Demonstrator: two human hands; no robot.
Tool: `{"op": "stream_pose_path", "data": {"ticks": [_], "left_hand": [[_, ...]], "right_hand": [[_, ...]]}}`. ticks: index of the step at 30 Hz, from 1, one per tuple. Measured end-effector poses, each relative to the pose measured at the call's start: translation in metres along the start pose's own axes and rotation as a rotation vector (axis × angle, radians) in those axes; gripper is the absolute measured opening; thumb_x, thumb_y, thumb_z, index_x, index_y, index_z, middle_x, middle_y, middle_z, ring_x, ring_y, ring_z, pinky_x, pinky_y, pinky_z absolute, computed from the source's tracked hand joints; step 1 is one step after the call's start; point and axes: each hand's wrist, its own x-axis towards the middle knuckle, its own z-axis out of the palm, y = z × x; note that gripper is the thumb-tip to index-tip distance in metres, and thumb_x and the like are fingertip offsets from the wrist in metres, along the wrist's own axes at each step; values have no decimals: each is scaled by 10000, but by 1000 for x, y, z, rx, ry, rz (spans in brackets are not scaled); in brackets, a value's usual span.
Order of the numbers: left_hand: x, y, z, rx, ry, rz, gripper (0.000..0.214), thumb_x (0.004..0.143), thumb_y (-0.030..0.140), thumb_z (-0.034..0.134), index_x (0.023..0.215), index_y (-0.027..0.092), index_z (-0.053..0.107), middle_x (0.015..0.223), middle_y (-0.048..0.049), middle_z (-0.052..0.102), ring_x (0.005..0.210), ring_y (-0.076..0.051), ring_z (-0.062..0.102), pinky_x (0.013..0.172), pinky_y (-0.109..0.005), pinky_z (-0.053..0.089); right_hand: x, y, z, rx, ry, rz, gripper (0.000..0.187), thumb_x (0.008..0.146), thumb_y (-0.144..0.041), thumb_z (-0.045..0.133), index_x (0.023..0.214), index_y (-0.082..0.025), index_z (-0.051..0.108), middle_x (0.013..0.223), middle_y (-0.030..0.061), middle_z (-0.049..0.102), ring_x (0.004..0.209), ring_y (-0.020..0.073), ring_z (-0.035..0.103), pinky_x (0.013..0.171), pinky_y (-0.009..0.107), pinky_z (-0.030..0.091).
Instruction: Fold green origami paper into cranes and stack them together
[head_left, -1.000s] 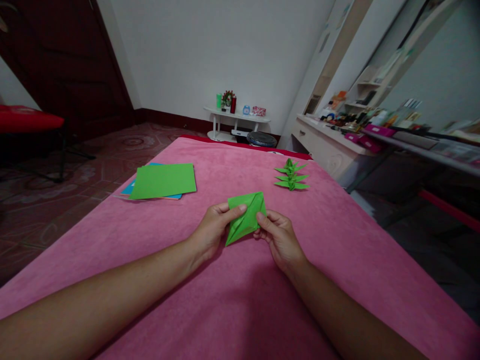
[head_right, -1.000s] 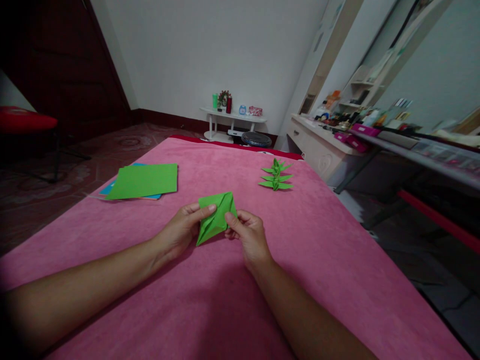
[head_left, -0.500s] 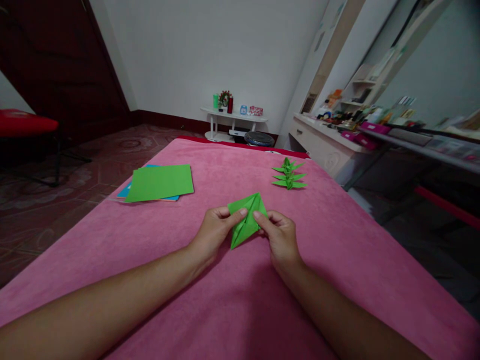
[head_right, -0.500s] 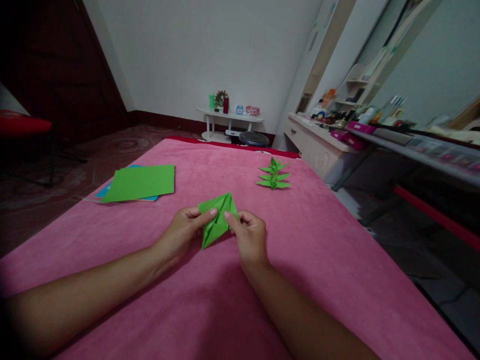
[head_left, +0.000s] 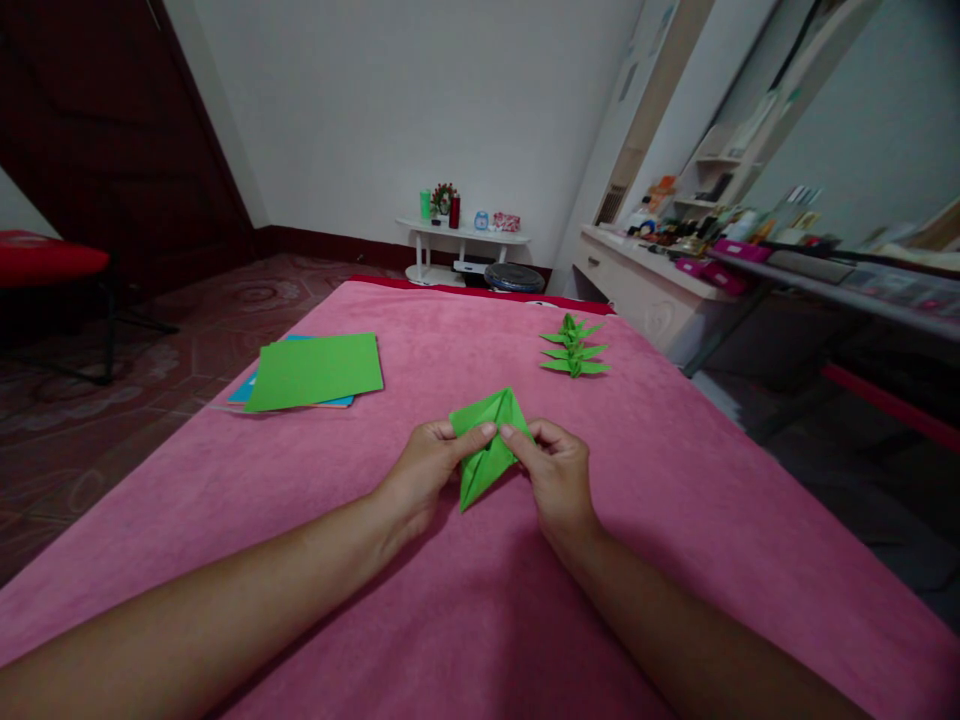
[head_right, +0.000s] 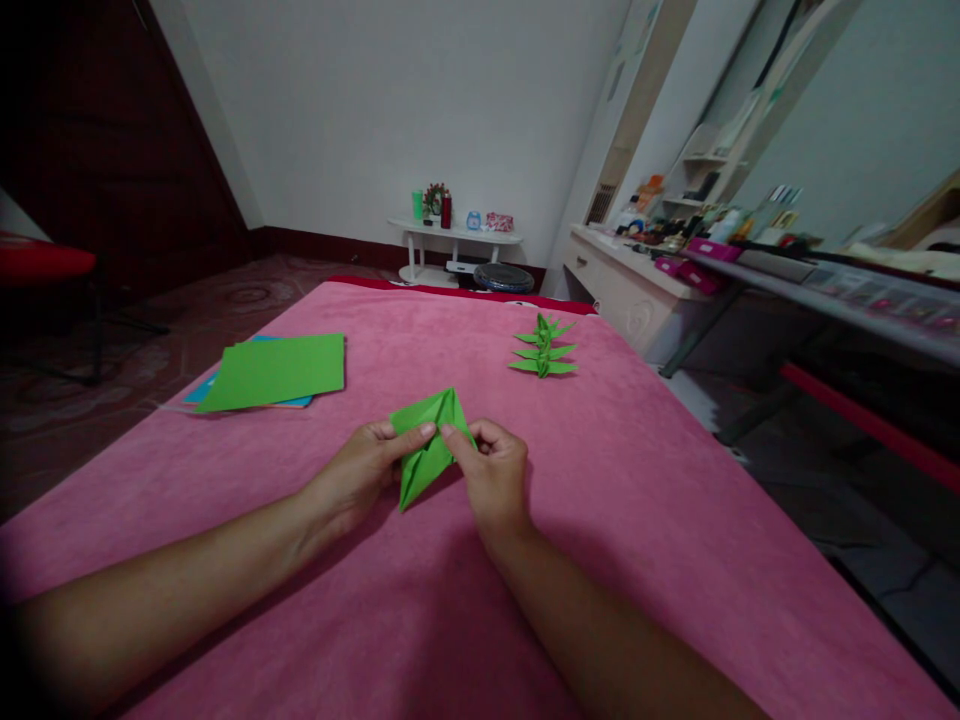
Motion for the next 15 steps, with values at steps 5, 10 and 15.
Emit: {"op": "stream_pose_path", "data": {"ticks": [5,10,15], "left_hand": [[0,1,-2,28,-10,-5,293,534,275,847,756,126,726,751,-63,726,612,-127,640,626,-234,498],[4,-1,-8,38,-67,-16,306,568,263,827,825,125,732,797,-78,732,643,-146,655,680,-267,505],[5,3,-14,98,-137,-74,303,589,250,810,862,145,734,854,-74,737,680,-148,669,703,-258,501]], "right_hand": [[-1,0,0,1,-6,-7,322,738,-354,670,527,-179,502,506,-56,357,498,86,309,465,238,235],[0,0,-2,113,-88,76,328,732,-356,677,519,-181,499,489,-58,385,474,84,338,465,235,265],[4,1,-7,289,-137,94,146,748,-328,682,706,-190,660,607,-36,532,557,102,448,539,234,347]]}}
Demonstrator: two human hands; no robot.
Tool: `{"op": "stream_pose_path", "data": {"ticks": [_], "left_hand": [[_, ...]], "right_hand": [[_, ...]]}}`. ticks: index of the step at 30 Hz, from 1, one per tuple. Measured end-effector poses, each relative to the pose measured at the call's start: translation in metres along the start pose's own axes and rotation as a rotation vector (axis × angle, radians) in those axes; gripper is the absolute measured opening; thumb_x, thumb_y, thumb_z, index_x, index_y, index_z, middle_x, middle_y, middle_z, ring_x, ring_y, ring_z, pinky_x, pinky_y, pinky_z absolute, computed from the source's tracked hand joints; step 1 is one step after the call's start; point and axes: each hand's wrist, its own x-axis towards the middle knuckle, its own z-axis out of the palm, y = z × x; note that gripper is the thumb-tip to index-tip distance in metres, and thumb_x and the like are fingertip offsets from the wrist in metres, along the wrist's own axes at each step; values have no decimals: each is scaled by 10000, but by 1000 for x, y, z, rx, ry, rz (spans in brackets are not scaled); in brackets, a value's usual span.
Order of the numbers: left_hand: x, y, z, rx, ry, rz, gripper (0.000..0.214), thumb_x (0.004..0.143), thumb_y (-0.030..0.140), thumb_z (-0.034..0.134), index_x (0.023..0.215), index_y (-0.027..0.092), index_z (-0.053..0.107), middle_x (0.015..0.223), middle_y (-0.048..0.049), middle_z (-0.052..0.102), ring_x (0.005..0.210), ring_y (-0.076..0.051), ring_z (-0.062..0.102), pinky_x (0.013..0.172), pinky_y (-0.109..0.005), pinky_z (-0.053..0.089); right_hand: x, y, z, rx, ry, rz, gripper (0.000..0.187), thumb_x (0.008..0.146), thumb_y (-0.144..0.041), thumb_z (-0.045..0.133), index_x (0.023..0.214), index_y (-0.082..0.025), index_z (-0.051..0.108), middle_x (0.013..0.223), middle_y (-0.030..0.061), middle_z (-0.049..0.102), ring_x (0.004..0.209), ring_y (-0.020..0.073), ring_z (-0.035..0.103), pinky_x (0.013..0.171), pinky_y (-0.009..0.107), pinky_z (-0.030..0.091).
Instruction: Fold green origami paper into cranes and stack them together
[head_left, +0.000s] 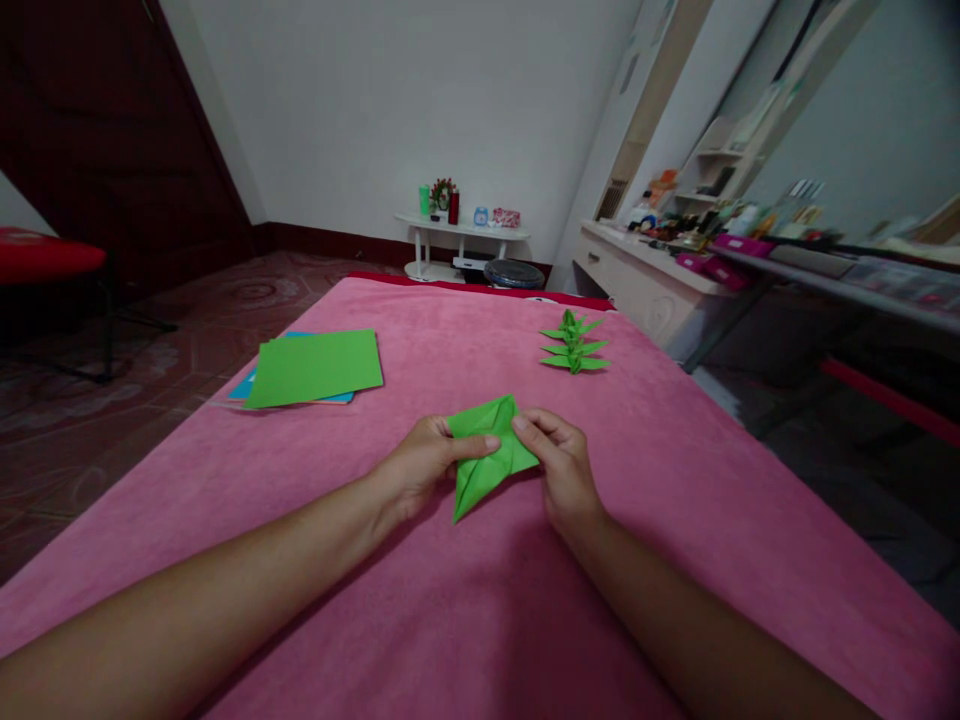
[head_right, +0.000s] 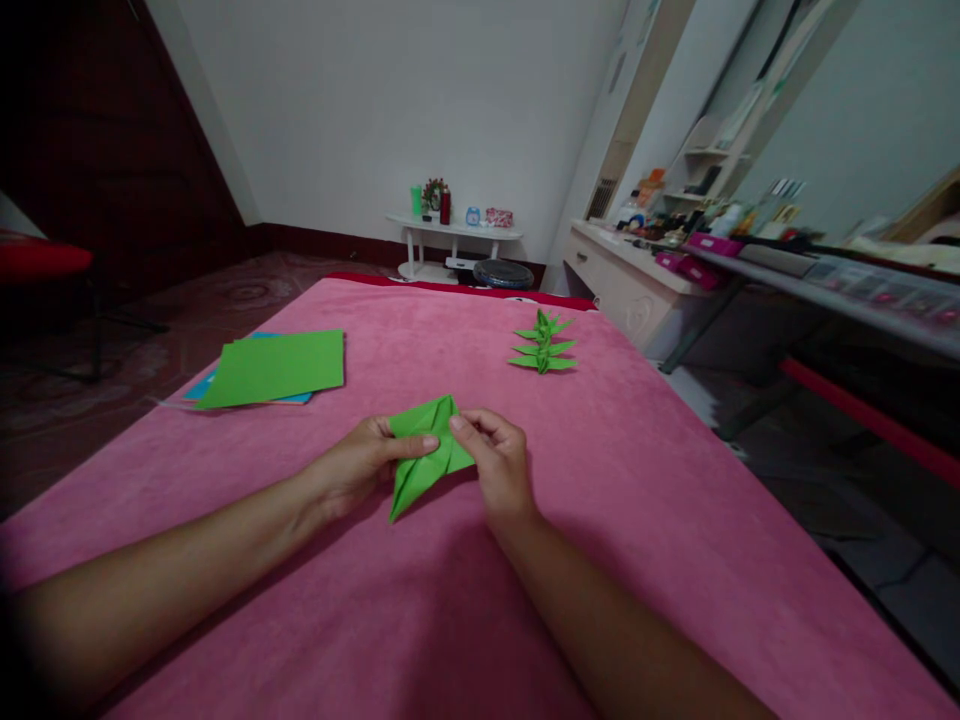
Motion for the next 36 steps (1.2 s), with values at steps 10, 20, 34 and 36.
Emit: {"op": "stream_pose_path", "data": {"ticks": [10,20,34,36], "left_hand": [[-1,4,0,14,-2,-30,312,572,235,815,860,145,736,832,-75,737,673,-157,668,710,-278,499],[-3,-3,7,-11,20,32,292,551,226,825,814,131,740,802,-72,730,630,-137,647,671,-259,496],[-4,0,5,3,31,66,304,551,231,827,829,143,742,829,-80,733,654,-147,652,670,-258,502],[-5,0,7,6,48,81,294,545,228,828,813,142,744,802,-73,731,636,-143,644,655,-257,500]], "right_hand": [[2,-2,-1,-22,6,-20,122,677,-307,743,637,-203,693,626,-27,588,568,111,476,552,244,367],[-2,0,8,-30,123,10,179,690,-336,712,647,-192,615,586,-43,550,509,98,442,487,226,348],[0,-4,1,-71,94,-107,221,672,-290,746,843,-229,620,763,-14,613,643,131,555,575,242,434],[0,-8,3,-194,123,-242,187,681,-261,737,799,-223,597,850,5,591,705,133,553,582,234,429]]}}
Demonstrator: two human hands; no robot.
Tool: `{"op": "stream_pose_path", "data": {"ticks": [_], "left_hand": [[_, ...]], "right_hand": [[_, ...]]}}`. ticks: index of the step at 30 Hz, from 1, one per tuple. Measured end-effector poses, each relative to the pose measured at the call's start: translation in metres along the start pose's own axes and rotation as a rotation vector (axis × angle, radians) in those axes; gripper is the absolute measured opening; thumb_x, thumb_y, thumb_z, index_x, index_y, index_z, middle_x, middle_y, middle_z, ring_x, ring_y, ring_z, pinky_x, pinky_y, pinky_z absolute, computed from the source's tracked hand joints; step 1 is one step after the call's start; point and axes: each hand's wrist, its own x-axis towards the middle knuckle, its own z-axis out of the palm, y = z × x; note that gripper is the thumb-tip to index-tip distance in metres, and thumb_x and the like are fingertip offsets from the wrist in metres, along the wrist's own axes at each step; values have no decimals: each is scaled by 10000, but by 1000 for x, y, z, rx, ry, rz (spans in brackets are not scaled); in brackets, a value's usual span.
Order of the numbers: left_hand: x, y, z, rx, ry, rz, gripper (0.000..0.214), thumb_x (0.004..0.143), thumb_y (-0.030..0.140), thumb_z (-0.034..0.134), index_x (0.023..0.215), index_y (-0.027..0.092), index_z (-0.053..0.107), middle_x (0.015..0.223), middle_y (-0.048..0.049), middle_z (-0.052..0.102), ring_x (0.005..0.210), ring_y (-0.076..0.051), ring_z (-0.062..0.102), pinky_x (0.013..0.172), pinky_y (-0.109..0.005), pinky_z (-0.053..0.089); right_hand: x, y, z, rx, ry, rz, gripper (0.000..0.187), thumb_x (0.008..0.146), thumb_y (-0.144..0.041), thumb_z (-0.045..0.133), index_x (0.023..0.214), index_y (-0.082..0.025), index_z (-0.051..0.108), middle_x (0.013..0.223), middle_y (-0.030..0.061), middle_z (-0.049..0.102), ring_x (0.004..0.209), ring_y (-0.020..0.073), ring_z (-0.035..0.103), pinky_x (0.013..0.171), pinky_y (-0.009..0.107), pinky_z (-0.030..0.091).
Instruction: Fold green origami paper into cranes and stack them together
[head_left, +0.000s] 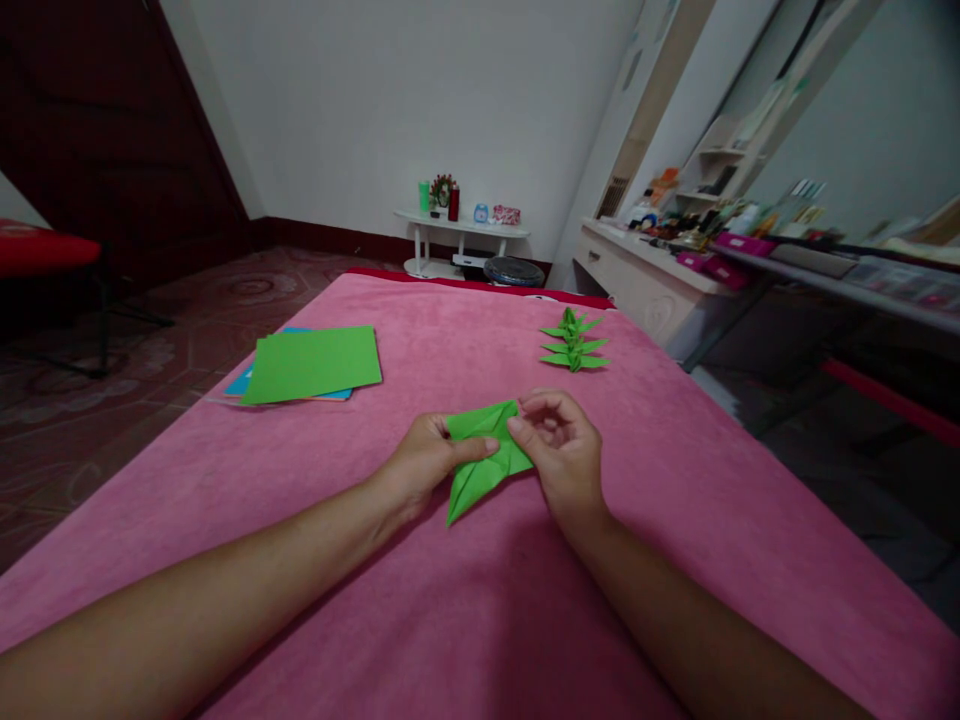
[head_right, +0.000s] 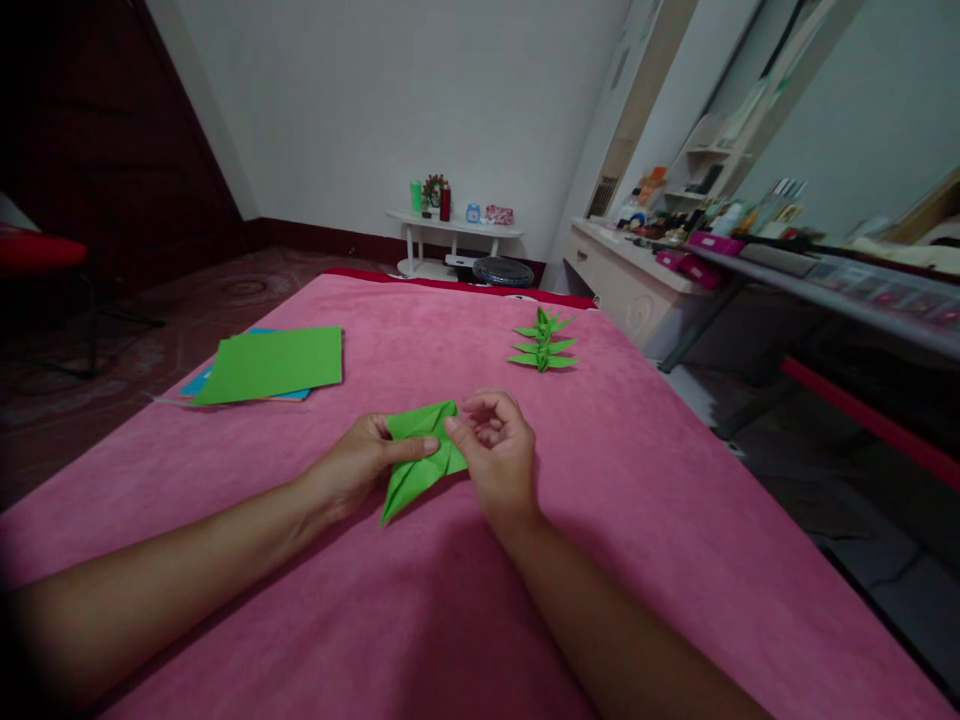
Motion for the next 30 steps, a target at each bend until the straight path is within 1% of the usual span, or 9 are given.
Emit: {"op": "stream_pose_path", "data": {"ticks": [3,6,8,11,15,20,24,28,30], "left_hand": [[0,0,2,16,26,18,265,547,216,826,786,134,743,751,-62,724,587,-126,624,621,-246,492],[0,0,2,21,39,22,239,554,201,820,766,123,740,727,-56,720,566,-116,616,605,-236,486],[0,0,1,12,36,12,235,552,193,819,759,119,737,731,-58,722,571,-117,619,617,-240,489],[1,-1,-3,0,-10,-10,255,564,194,812,795,118,737,785,-75,731,619,-133,641,663,-256,500],[2,0,-8,10,-84,-39,283,600,195,791,868,120,734,821,-79,736,642,-138,652,676,-254,501],[2,4,-10,24,-125,-85,304,589,177,791,882,123,734,814,-70,737,651,-141,657,684,-255,501],[3,4,-11,24,-136,-86,299,583,164,795,874,127,734,795,-57,735,646,-132,651,687,-255,498],[3,3,-12,33,-129,-67,289,585,178,798,861,124,734,795,-62,735,648,-139,651,682,-262,497],[3,2,-12,60,-119,-51,254,588,184,796,826,119,735,773,-63,733,635,-138,648,672,-262,495]], "right_hand": [[0,-4,1,-123,-5,-131,112,720,-222,698,767,-211,598,946,27,561,770,136,552,599,232,429],[0,-5,1,-125,-24,-120,80,741,-223,679,773,-207,607,914,25,559,763,137,544,600,232,422],[0,-2,-1,-76,-48,-73,69,757,-250,667,770,-204,617,866,20,569,761,142,542,630,240,426],[2,3,-4,45,-84,51,86,760,-290,665,798,-213,650,794,5,603,728,142,551,660,253,435],[4,6,-7,194,-92,216,115,694,-289,727,781,-222,694,772,-3,656,698,142,582,667,265,456],[6,2,-8,265,-132,298,152,637,-283,770,737,-203,688,729,3,673,626,135,583,595,256,471],[8,4,-9,246,-158,269,143,635,-272,778,729,-205,693,717,-5,676,619,122,583,600,242,470],[10,8,-12,111,-144,162,118,662,-274,763,752,-210,720,751,1,683,666,129,591,645,246,473],[10,8,-12,66,-137,139,115,674,-281,752,759,-208,724,751,5,683,672,133,593,649,250,473]]}}
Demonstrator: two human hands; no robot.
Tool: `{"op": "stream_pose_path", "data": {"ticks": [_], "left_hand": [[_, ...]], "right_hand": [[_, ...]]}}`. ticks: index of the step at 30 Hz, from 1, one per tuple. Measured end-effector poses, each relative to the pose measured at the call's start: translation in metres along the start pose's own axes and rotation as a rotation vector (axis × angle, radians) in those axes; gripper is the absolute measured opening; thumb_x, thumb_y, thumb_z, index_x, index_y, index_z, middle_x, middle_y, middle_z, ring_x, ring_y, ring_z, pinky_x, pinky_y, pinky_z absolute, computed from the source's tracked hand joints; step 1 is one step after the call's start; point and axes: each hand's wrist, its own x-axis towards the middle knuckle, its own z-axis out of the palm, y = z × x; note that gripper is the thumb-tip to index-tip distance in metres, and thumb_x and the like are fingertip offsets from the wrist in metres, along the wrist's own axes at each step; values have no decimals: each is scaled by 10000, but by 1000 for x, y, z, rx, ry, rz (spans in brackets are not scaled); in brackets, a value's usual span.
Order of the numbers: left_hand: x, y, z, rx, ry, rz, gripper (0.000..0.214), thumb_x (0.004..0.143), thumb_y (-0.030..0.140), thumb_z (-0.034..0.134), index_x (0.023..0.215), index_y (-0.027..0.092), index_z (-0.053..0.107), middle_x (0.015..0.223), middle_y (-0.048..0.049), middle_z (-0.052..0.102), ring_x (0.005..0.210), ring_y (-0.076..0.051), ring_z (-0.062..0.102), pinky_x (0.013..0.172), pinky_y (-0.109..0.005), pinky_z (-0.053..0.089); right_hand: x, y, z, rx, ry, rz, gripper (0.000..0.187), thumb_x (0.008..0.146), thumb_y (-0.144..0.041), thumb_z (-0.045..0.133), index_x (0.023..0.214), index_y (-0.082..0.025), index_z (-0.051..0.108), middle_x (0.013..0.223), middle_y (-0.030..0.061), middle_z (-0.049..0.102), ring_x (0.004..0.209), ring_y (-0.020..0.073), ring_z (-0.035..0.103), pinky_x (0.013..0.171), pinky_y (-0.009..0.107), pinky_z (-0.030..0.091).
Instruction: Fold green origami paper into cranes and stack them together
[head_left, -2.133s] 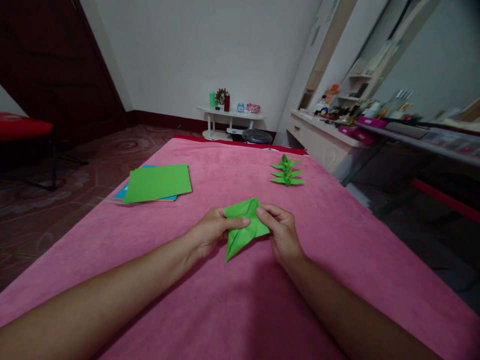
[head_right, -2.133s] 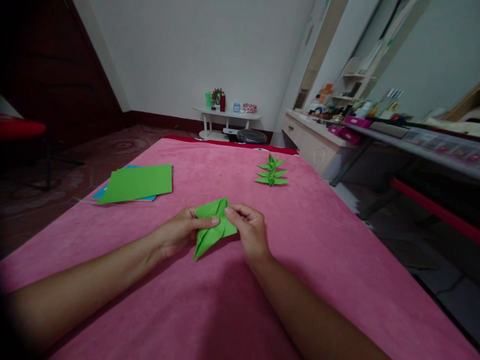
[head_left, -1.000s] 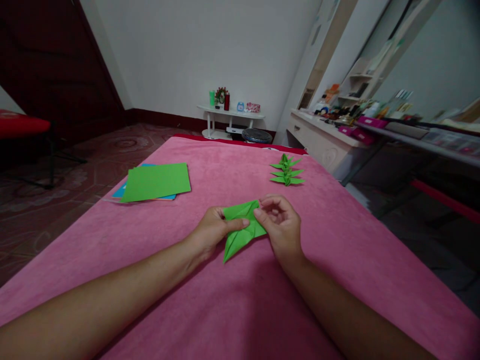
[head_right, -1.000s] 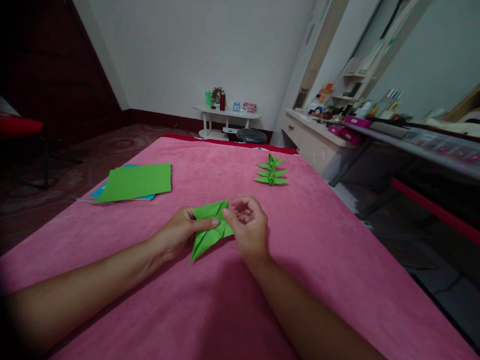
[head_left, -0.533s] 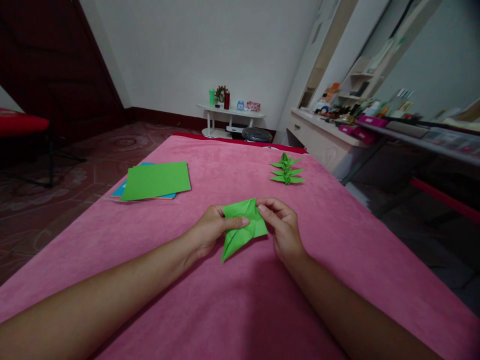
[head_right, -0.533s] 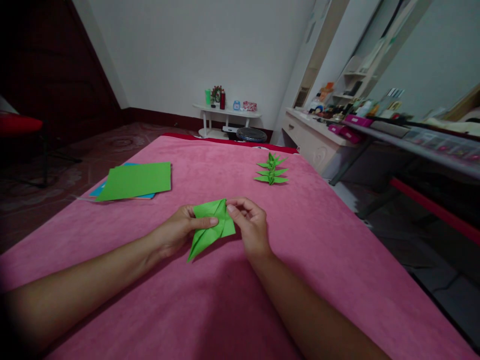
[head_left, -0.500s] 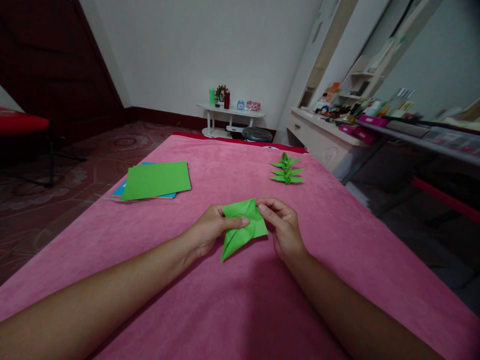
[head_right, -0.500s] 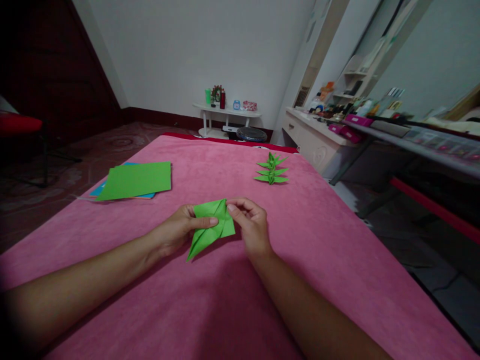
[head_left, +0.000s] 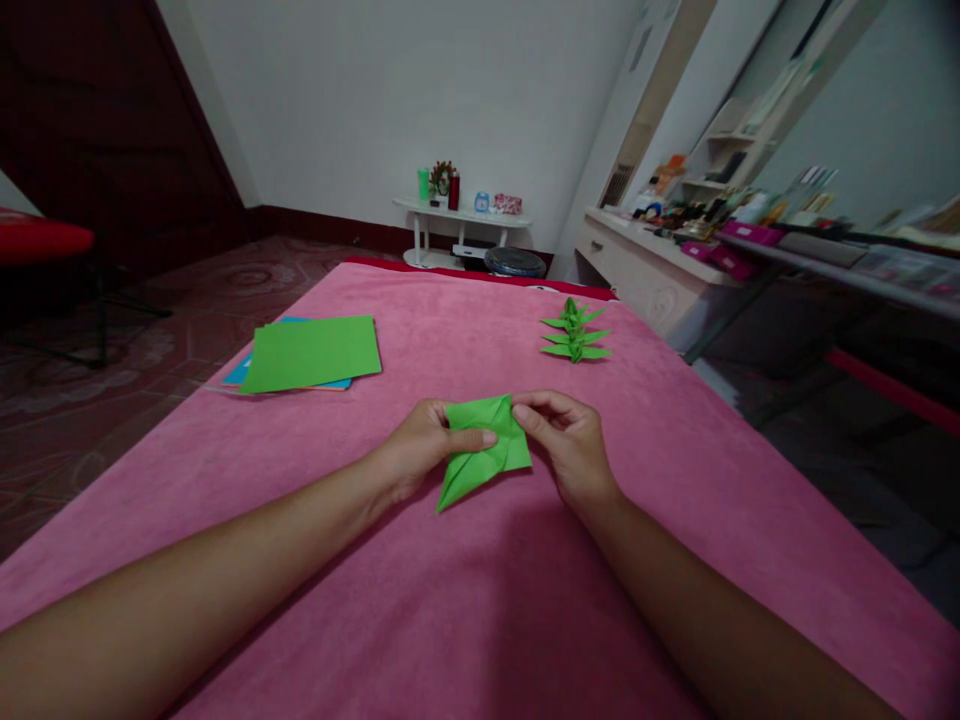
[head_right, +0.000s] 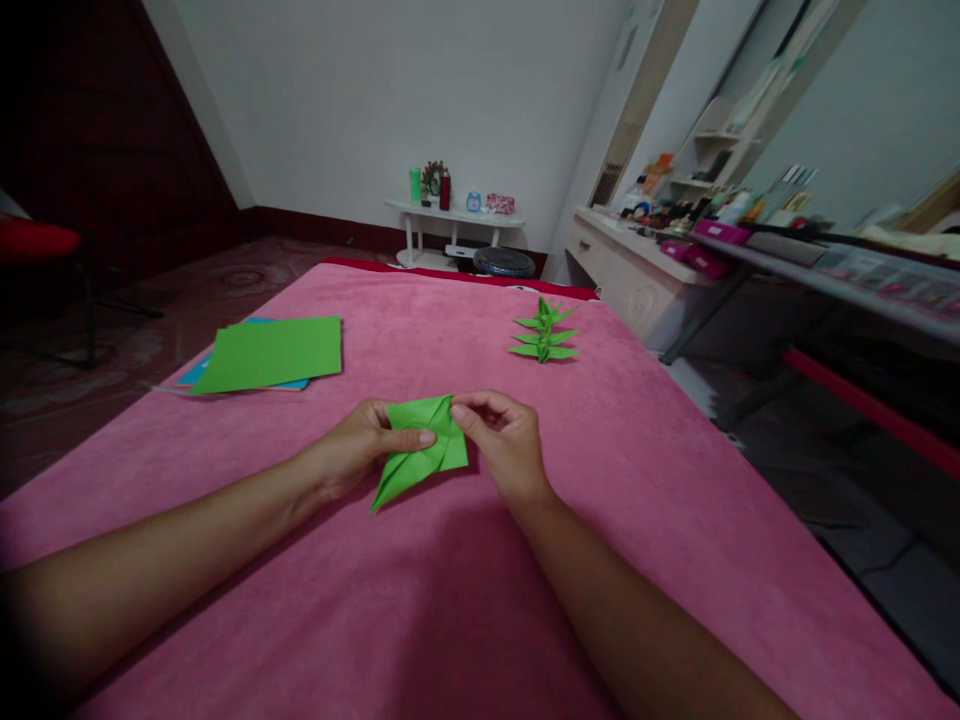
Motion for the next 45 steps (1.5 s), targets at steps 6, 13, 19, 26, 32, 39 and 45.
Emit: {"op": "stream_pose_path", "data": {"ticks": [6,13,19,26,32,39,45], "left_hand": [[1,0,2,114,44,104,193,602,192,785,768,109,731,736,-65,728,584,-129,625,611,-253,485],[1,-4,1,242,51,166,197,631,227,771,781,106,732,727,-59,717,569,-122,605,576,-242,466],[0,-8,4,47,64,111,261,628,217,778,872,138,730,781,-38,719,624,-117,626,629,-235,479],[-1,-7,7,-19,39,79,290,627,196,779,906,135,727,795,-45,722,626,-111,628,634,-225,480],[-1,-8,7,1,51,69,264,617,208,784,857,114,726,799,-64,724,622,-119,630,645,-239,487],[-1,-6,9,3,69,47,303,562,241,817,828,128,730,791,-53,721,621,-127,628,648,-253,492],[-1,-5,10,10,59,40,270,566,236,813,800,131,729,749,-39,713,594,-115,615,611,-238,482]], "right_hand": [[-2,-5,1,60,-72,123,137,674,-304,748,724,-188,696,692,-7,654,600,113,561,587,234,444],[-3,-6,0,83,-150,172,181,661,-293,761,699,-179,625,622,-34,572,532,85,480,510,211,371],[-4,-3,2,128,-163,9,134,670,-219,750,693,-198,619,739,-18,577,680,113,525,625,234,422],[-5,-2,3,108,-55,-28,114,644,-190,764,659,-202,652,835,3,620,757,131,565,655,245,443],[-6,-3,6,31,16,-64,107,657,-210,753,657,-197,646,765,-1,624,693,125,564,627,247,446],[-8,-7,10,-130,108,-133,95,674,-206,718,643,-190,630,753,10,632,724,145,585,685,270,457],[-10,-7,13,-99,137,-72,134,664,-224,720,649,-191,591,719,0,616,656,130,565,609,253,443]]}}
